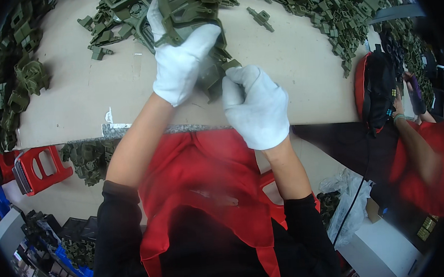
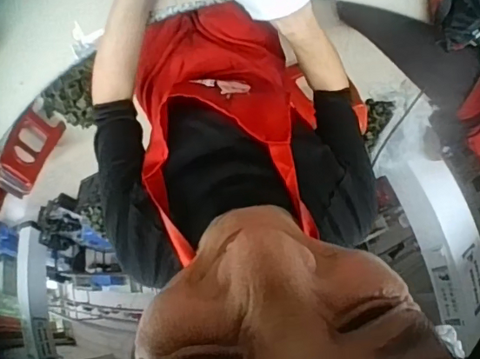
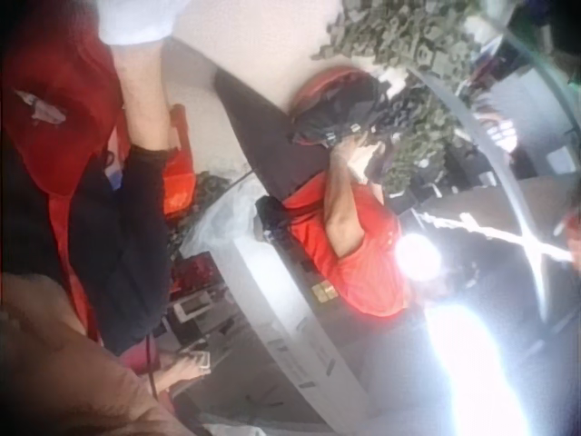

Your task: Assembling green plastic toy car or vehicle components at a factory workbench.

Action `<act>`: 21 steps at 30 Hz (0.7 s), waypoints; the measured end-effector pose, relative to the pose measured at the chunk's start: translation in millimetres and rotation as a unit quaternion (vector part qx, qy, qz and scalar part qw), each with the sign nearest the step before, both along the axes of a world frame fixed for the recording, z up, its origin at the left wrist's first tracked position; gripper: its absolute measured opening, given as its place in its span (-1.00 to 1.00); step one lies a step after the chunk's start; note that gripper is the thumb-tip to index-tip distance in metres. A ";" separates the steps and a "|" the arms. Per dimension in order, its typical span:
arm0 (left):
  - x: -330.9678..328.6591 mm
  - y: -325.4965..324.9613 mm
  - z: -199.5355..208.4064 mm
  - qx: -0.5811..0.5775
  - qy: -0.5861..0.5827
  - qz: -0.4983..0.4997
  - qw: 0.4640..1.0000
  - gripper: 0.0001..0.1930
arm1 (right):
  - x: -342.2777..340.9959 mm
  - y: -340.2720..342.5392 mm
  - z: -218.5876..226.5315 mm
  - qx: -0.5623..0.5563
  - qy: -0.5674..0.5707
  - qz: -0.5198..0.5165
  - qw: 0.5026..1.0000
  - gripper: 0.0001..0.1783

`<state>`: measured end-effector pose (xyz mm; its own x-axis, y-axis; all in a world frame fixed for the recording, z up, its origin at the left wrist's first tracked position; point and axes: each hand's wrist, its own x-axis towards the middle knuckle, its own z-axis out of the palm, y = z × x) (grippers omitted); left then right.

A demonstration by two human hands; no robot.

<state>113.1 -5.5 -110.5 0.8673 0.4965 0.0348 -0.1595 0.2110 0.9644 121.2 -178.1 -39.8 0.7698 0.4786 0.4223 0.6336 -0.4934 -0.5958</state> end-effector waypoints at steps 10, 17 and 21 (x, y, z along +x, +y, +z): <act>-0.5 -22.1 45.2 0.169 0.059 0.058 0.982 -0.77 | 6.3 10.5 -12.6 -0.007 -0.057 -0.014 0.998 -0.87; 7.2 -27.4 63.5 -0.066 -0.025 0.097 0.993 -0.15 | 16.7 13.1 -10.0 0.031 0.000 -0.004 0.999 -0.88; 11.3 -19.1 48.7 -0.099 -0.044 0.075 0.991 -0.13 | 20.3 15.5 -8.3 -0.002 0.072 -0.019 0.997 -0.88</act>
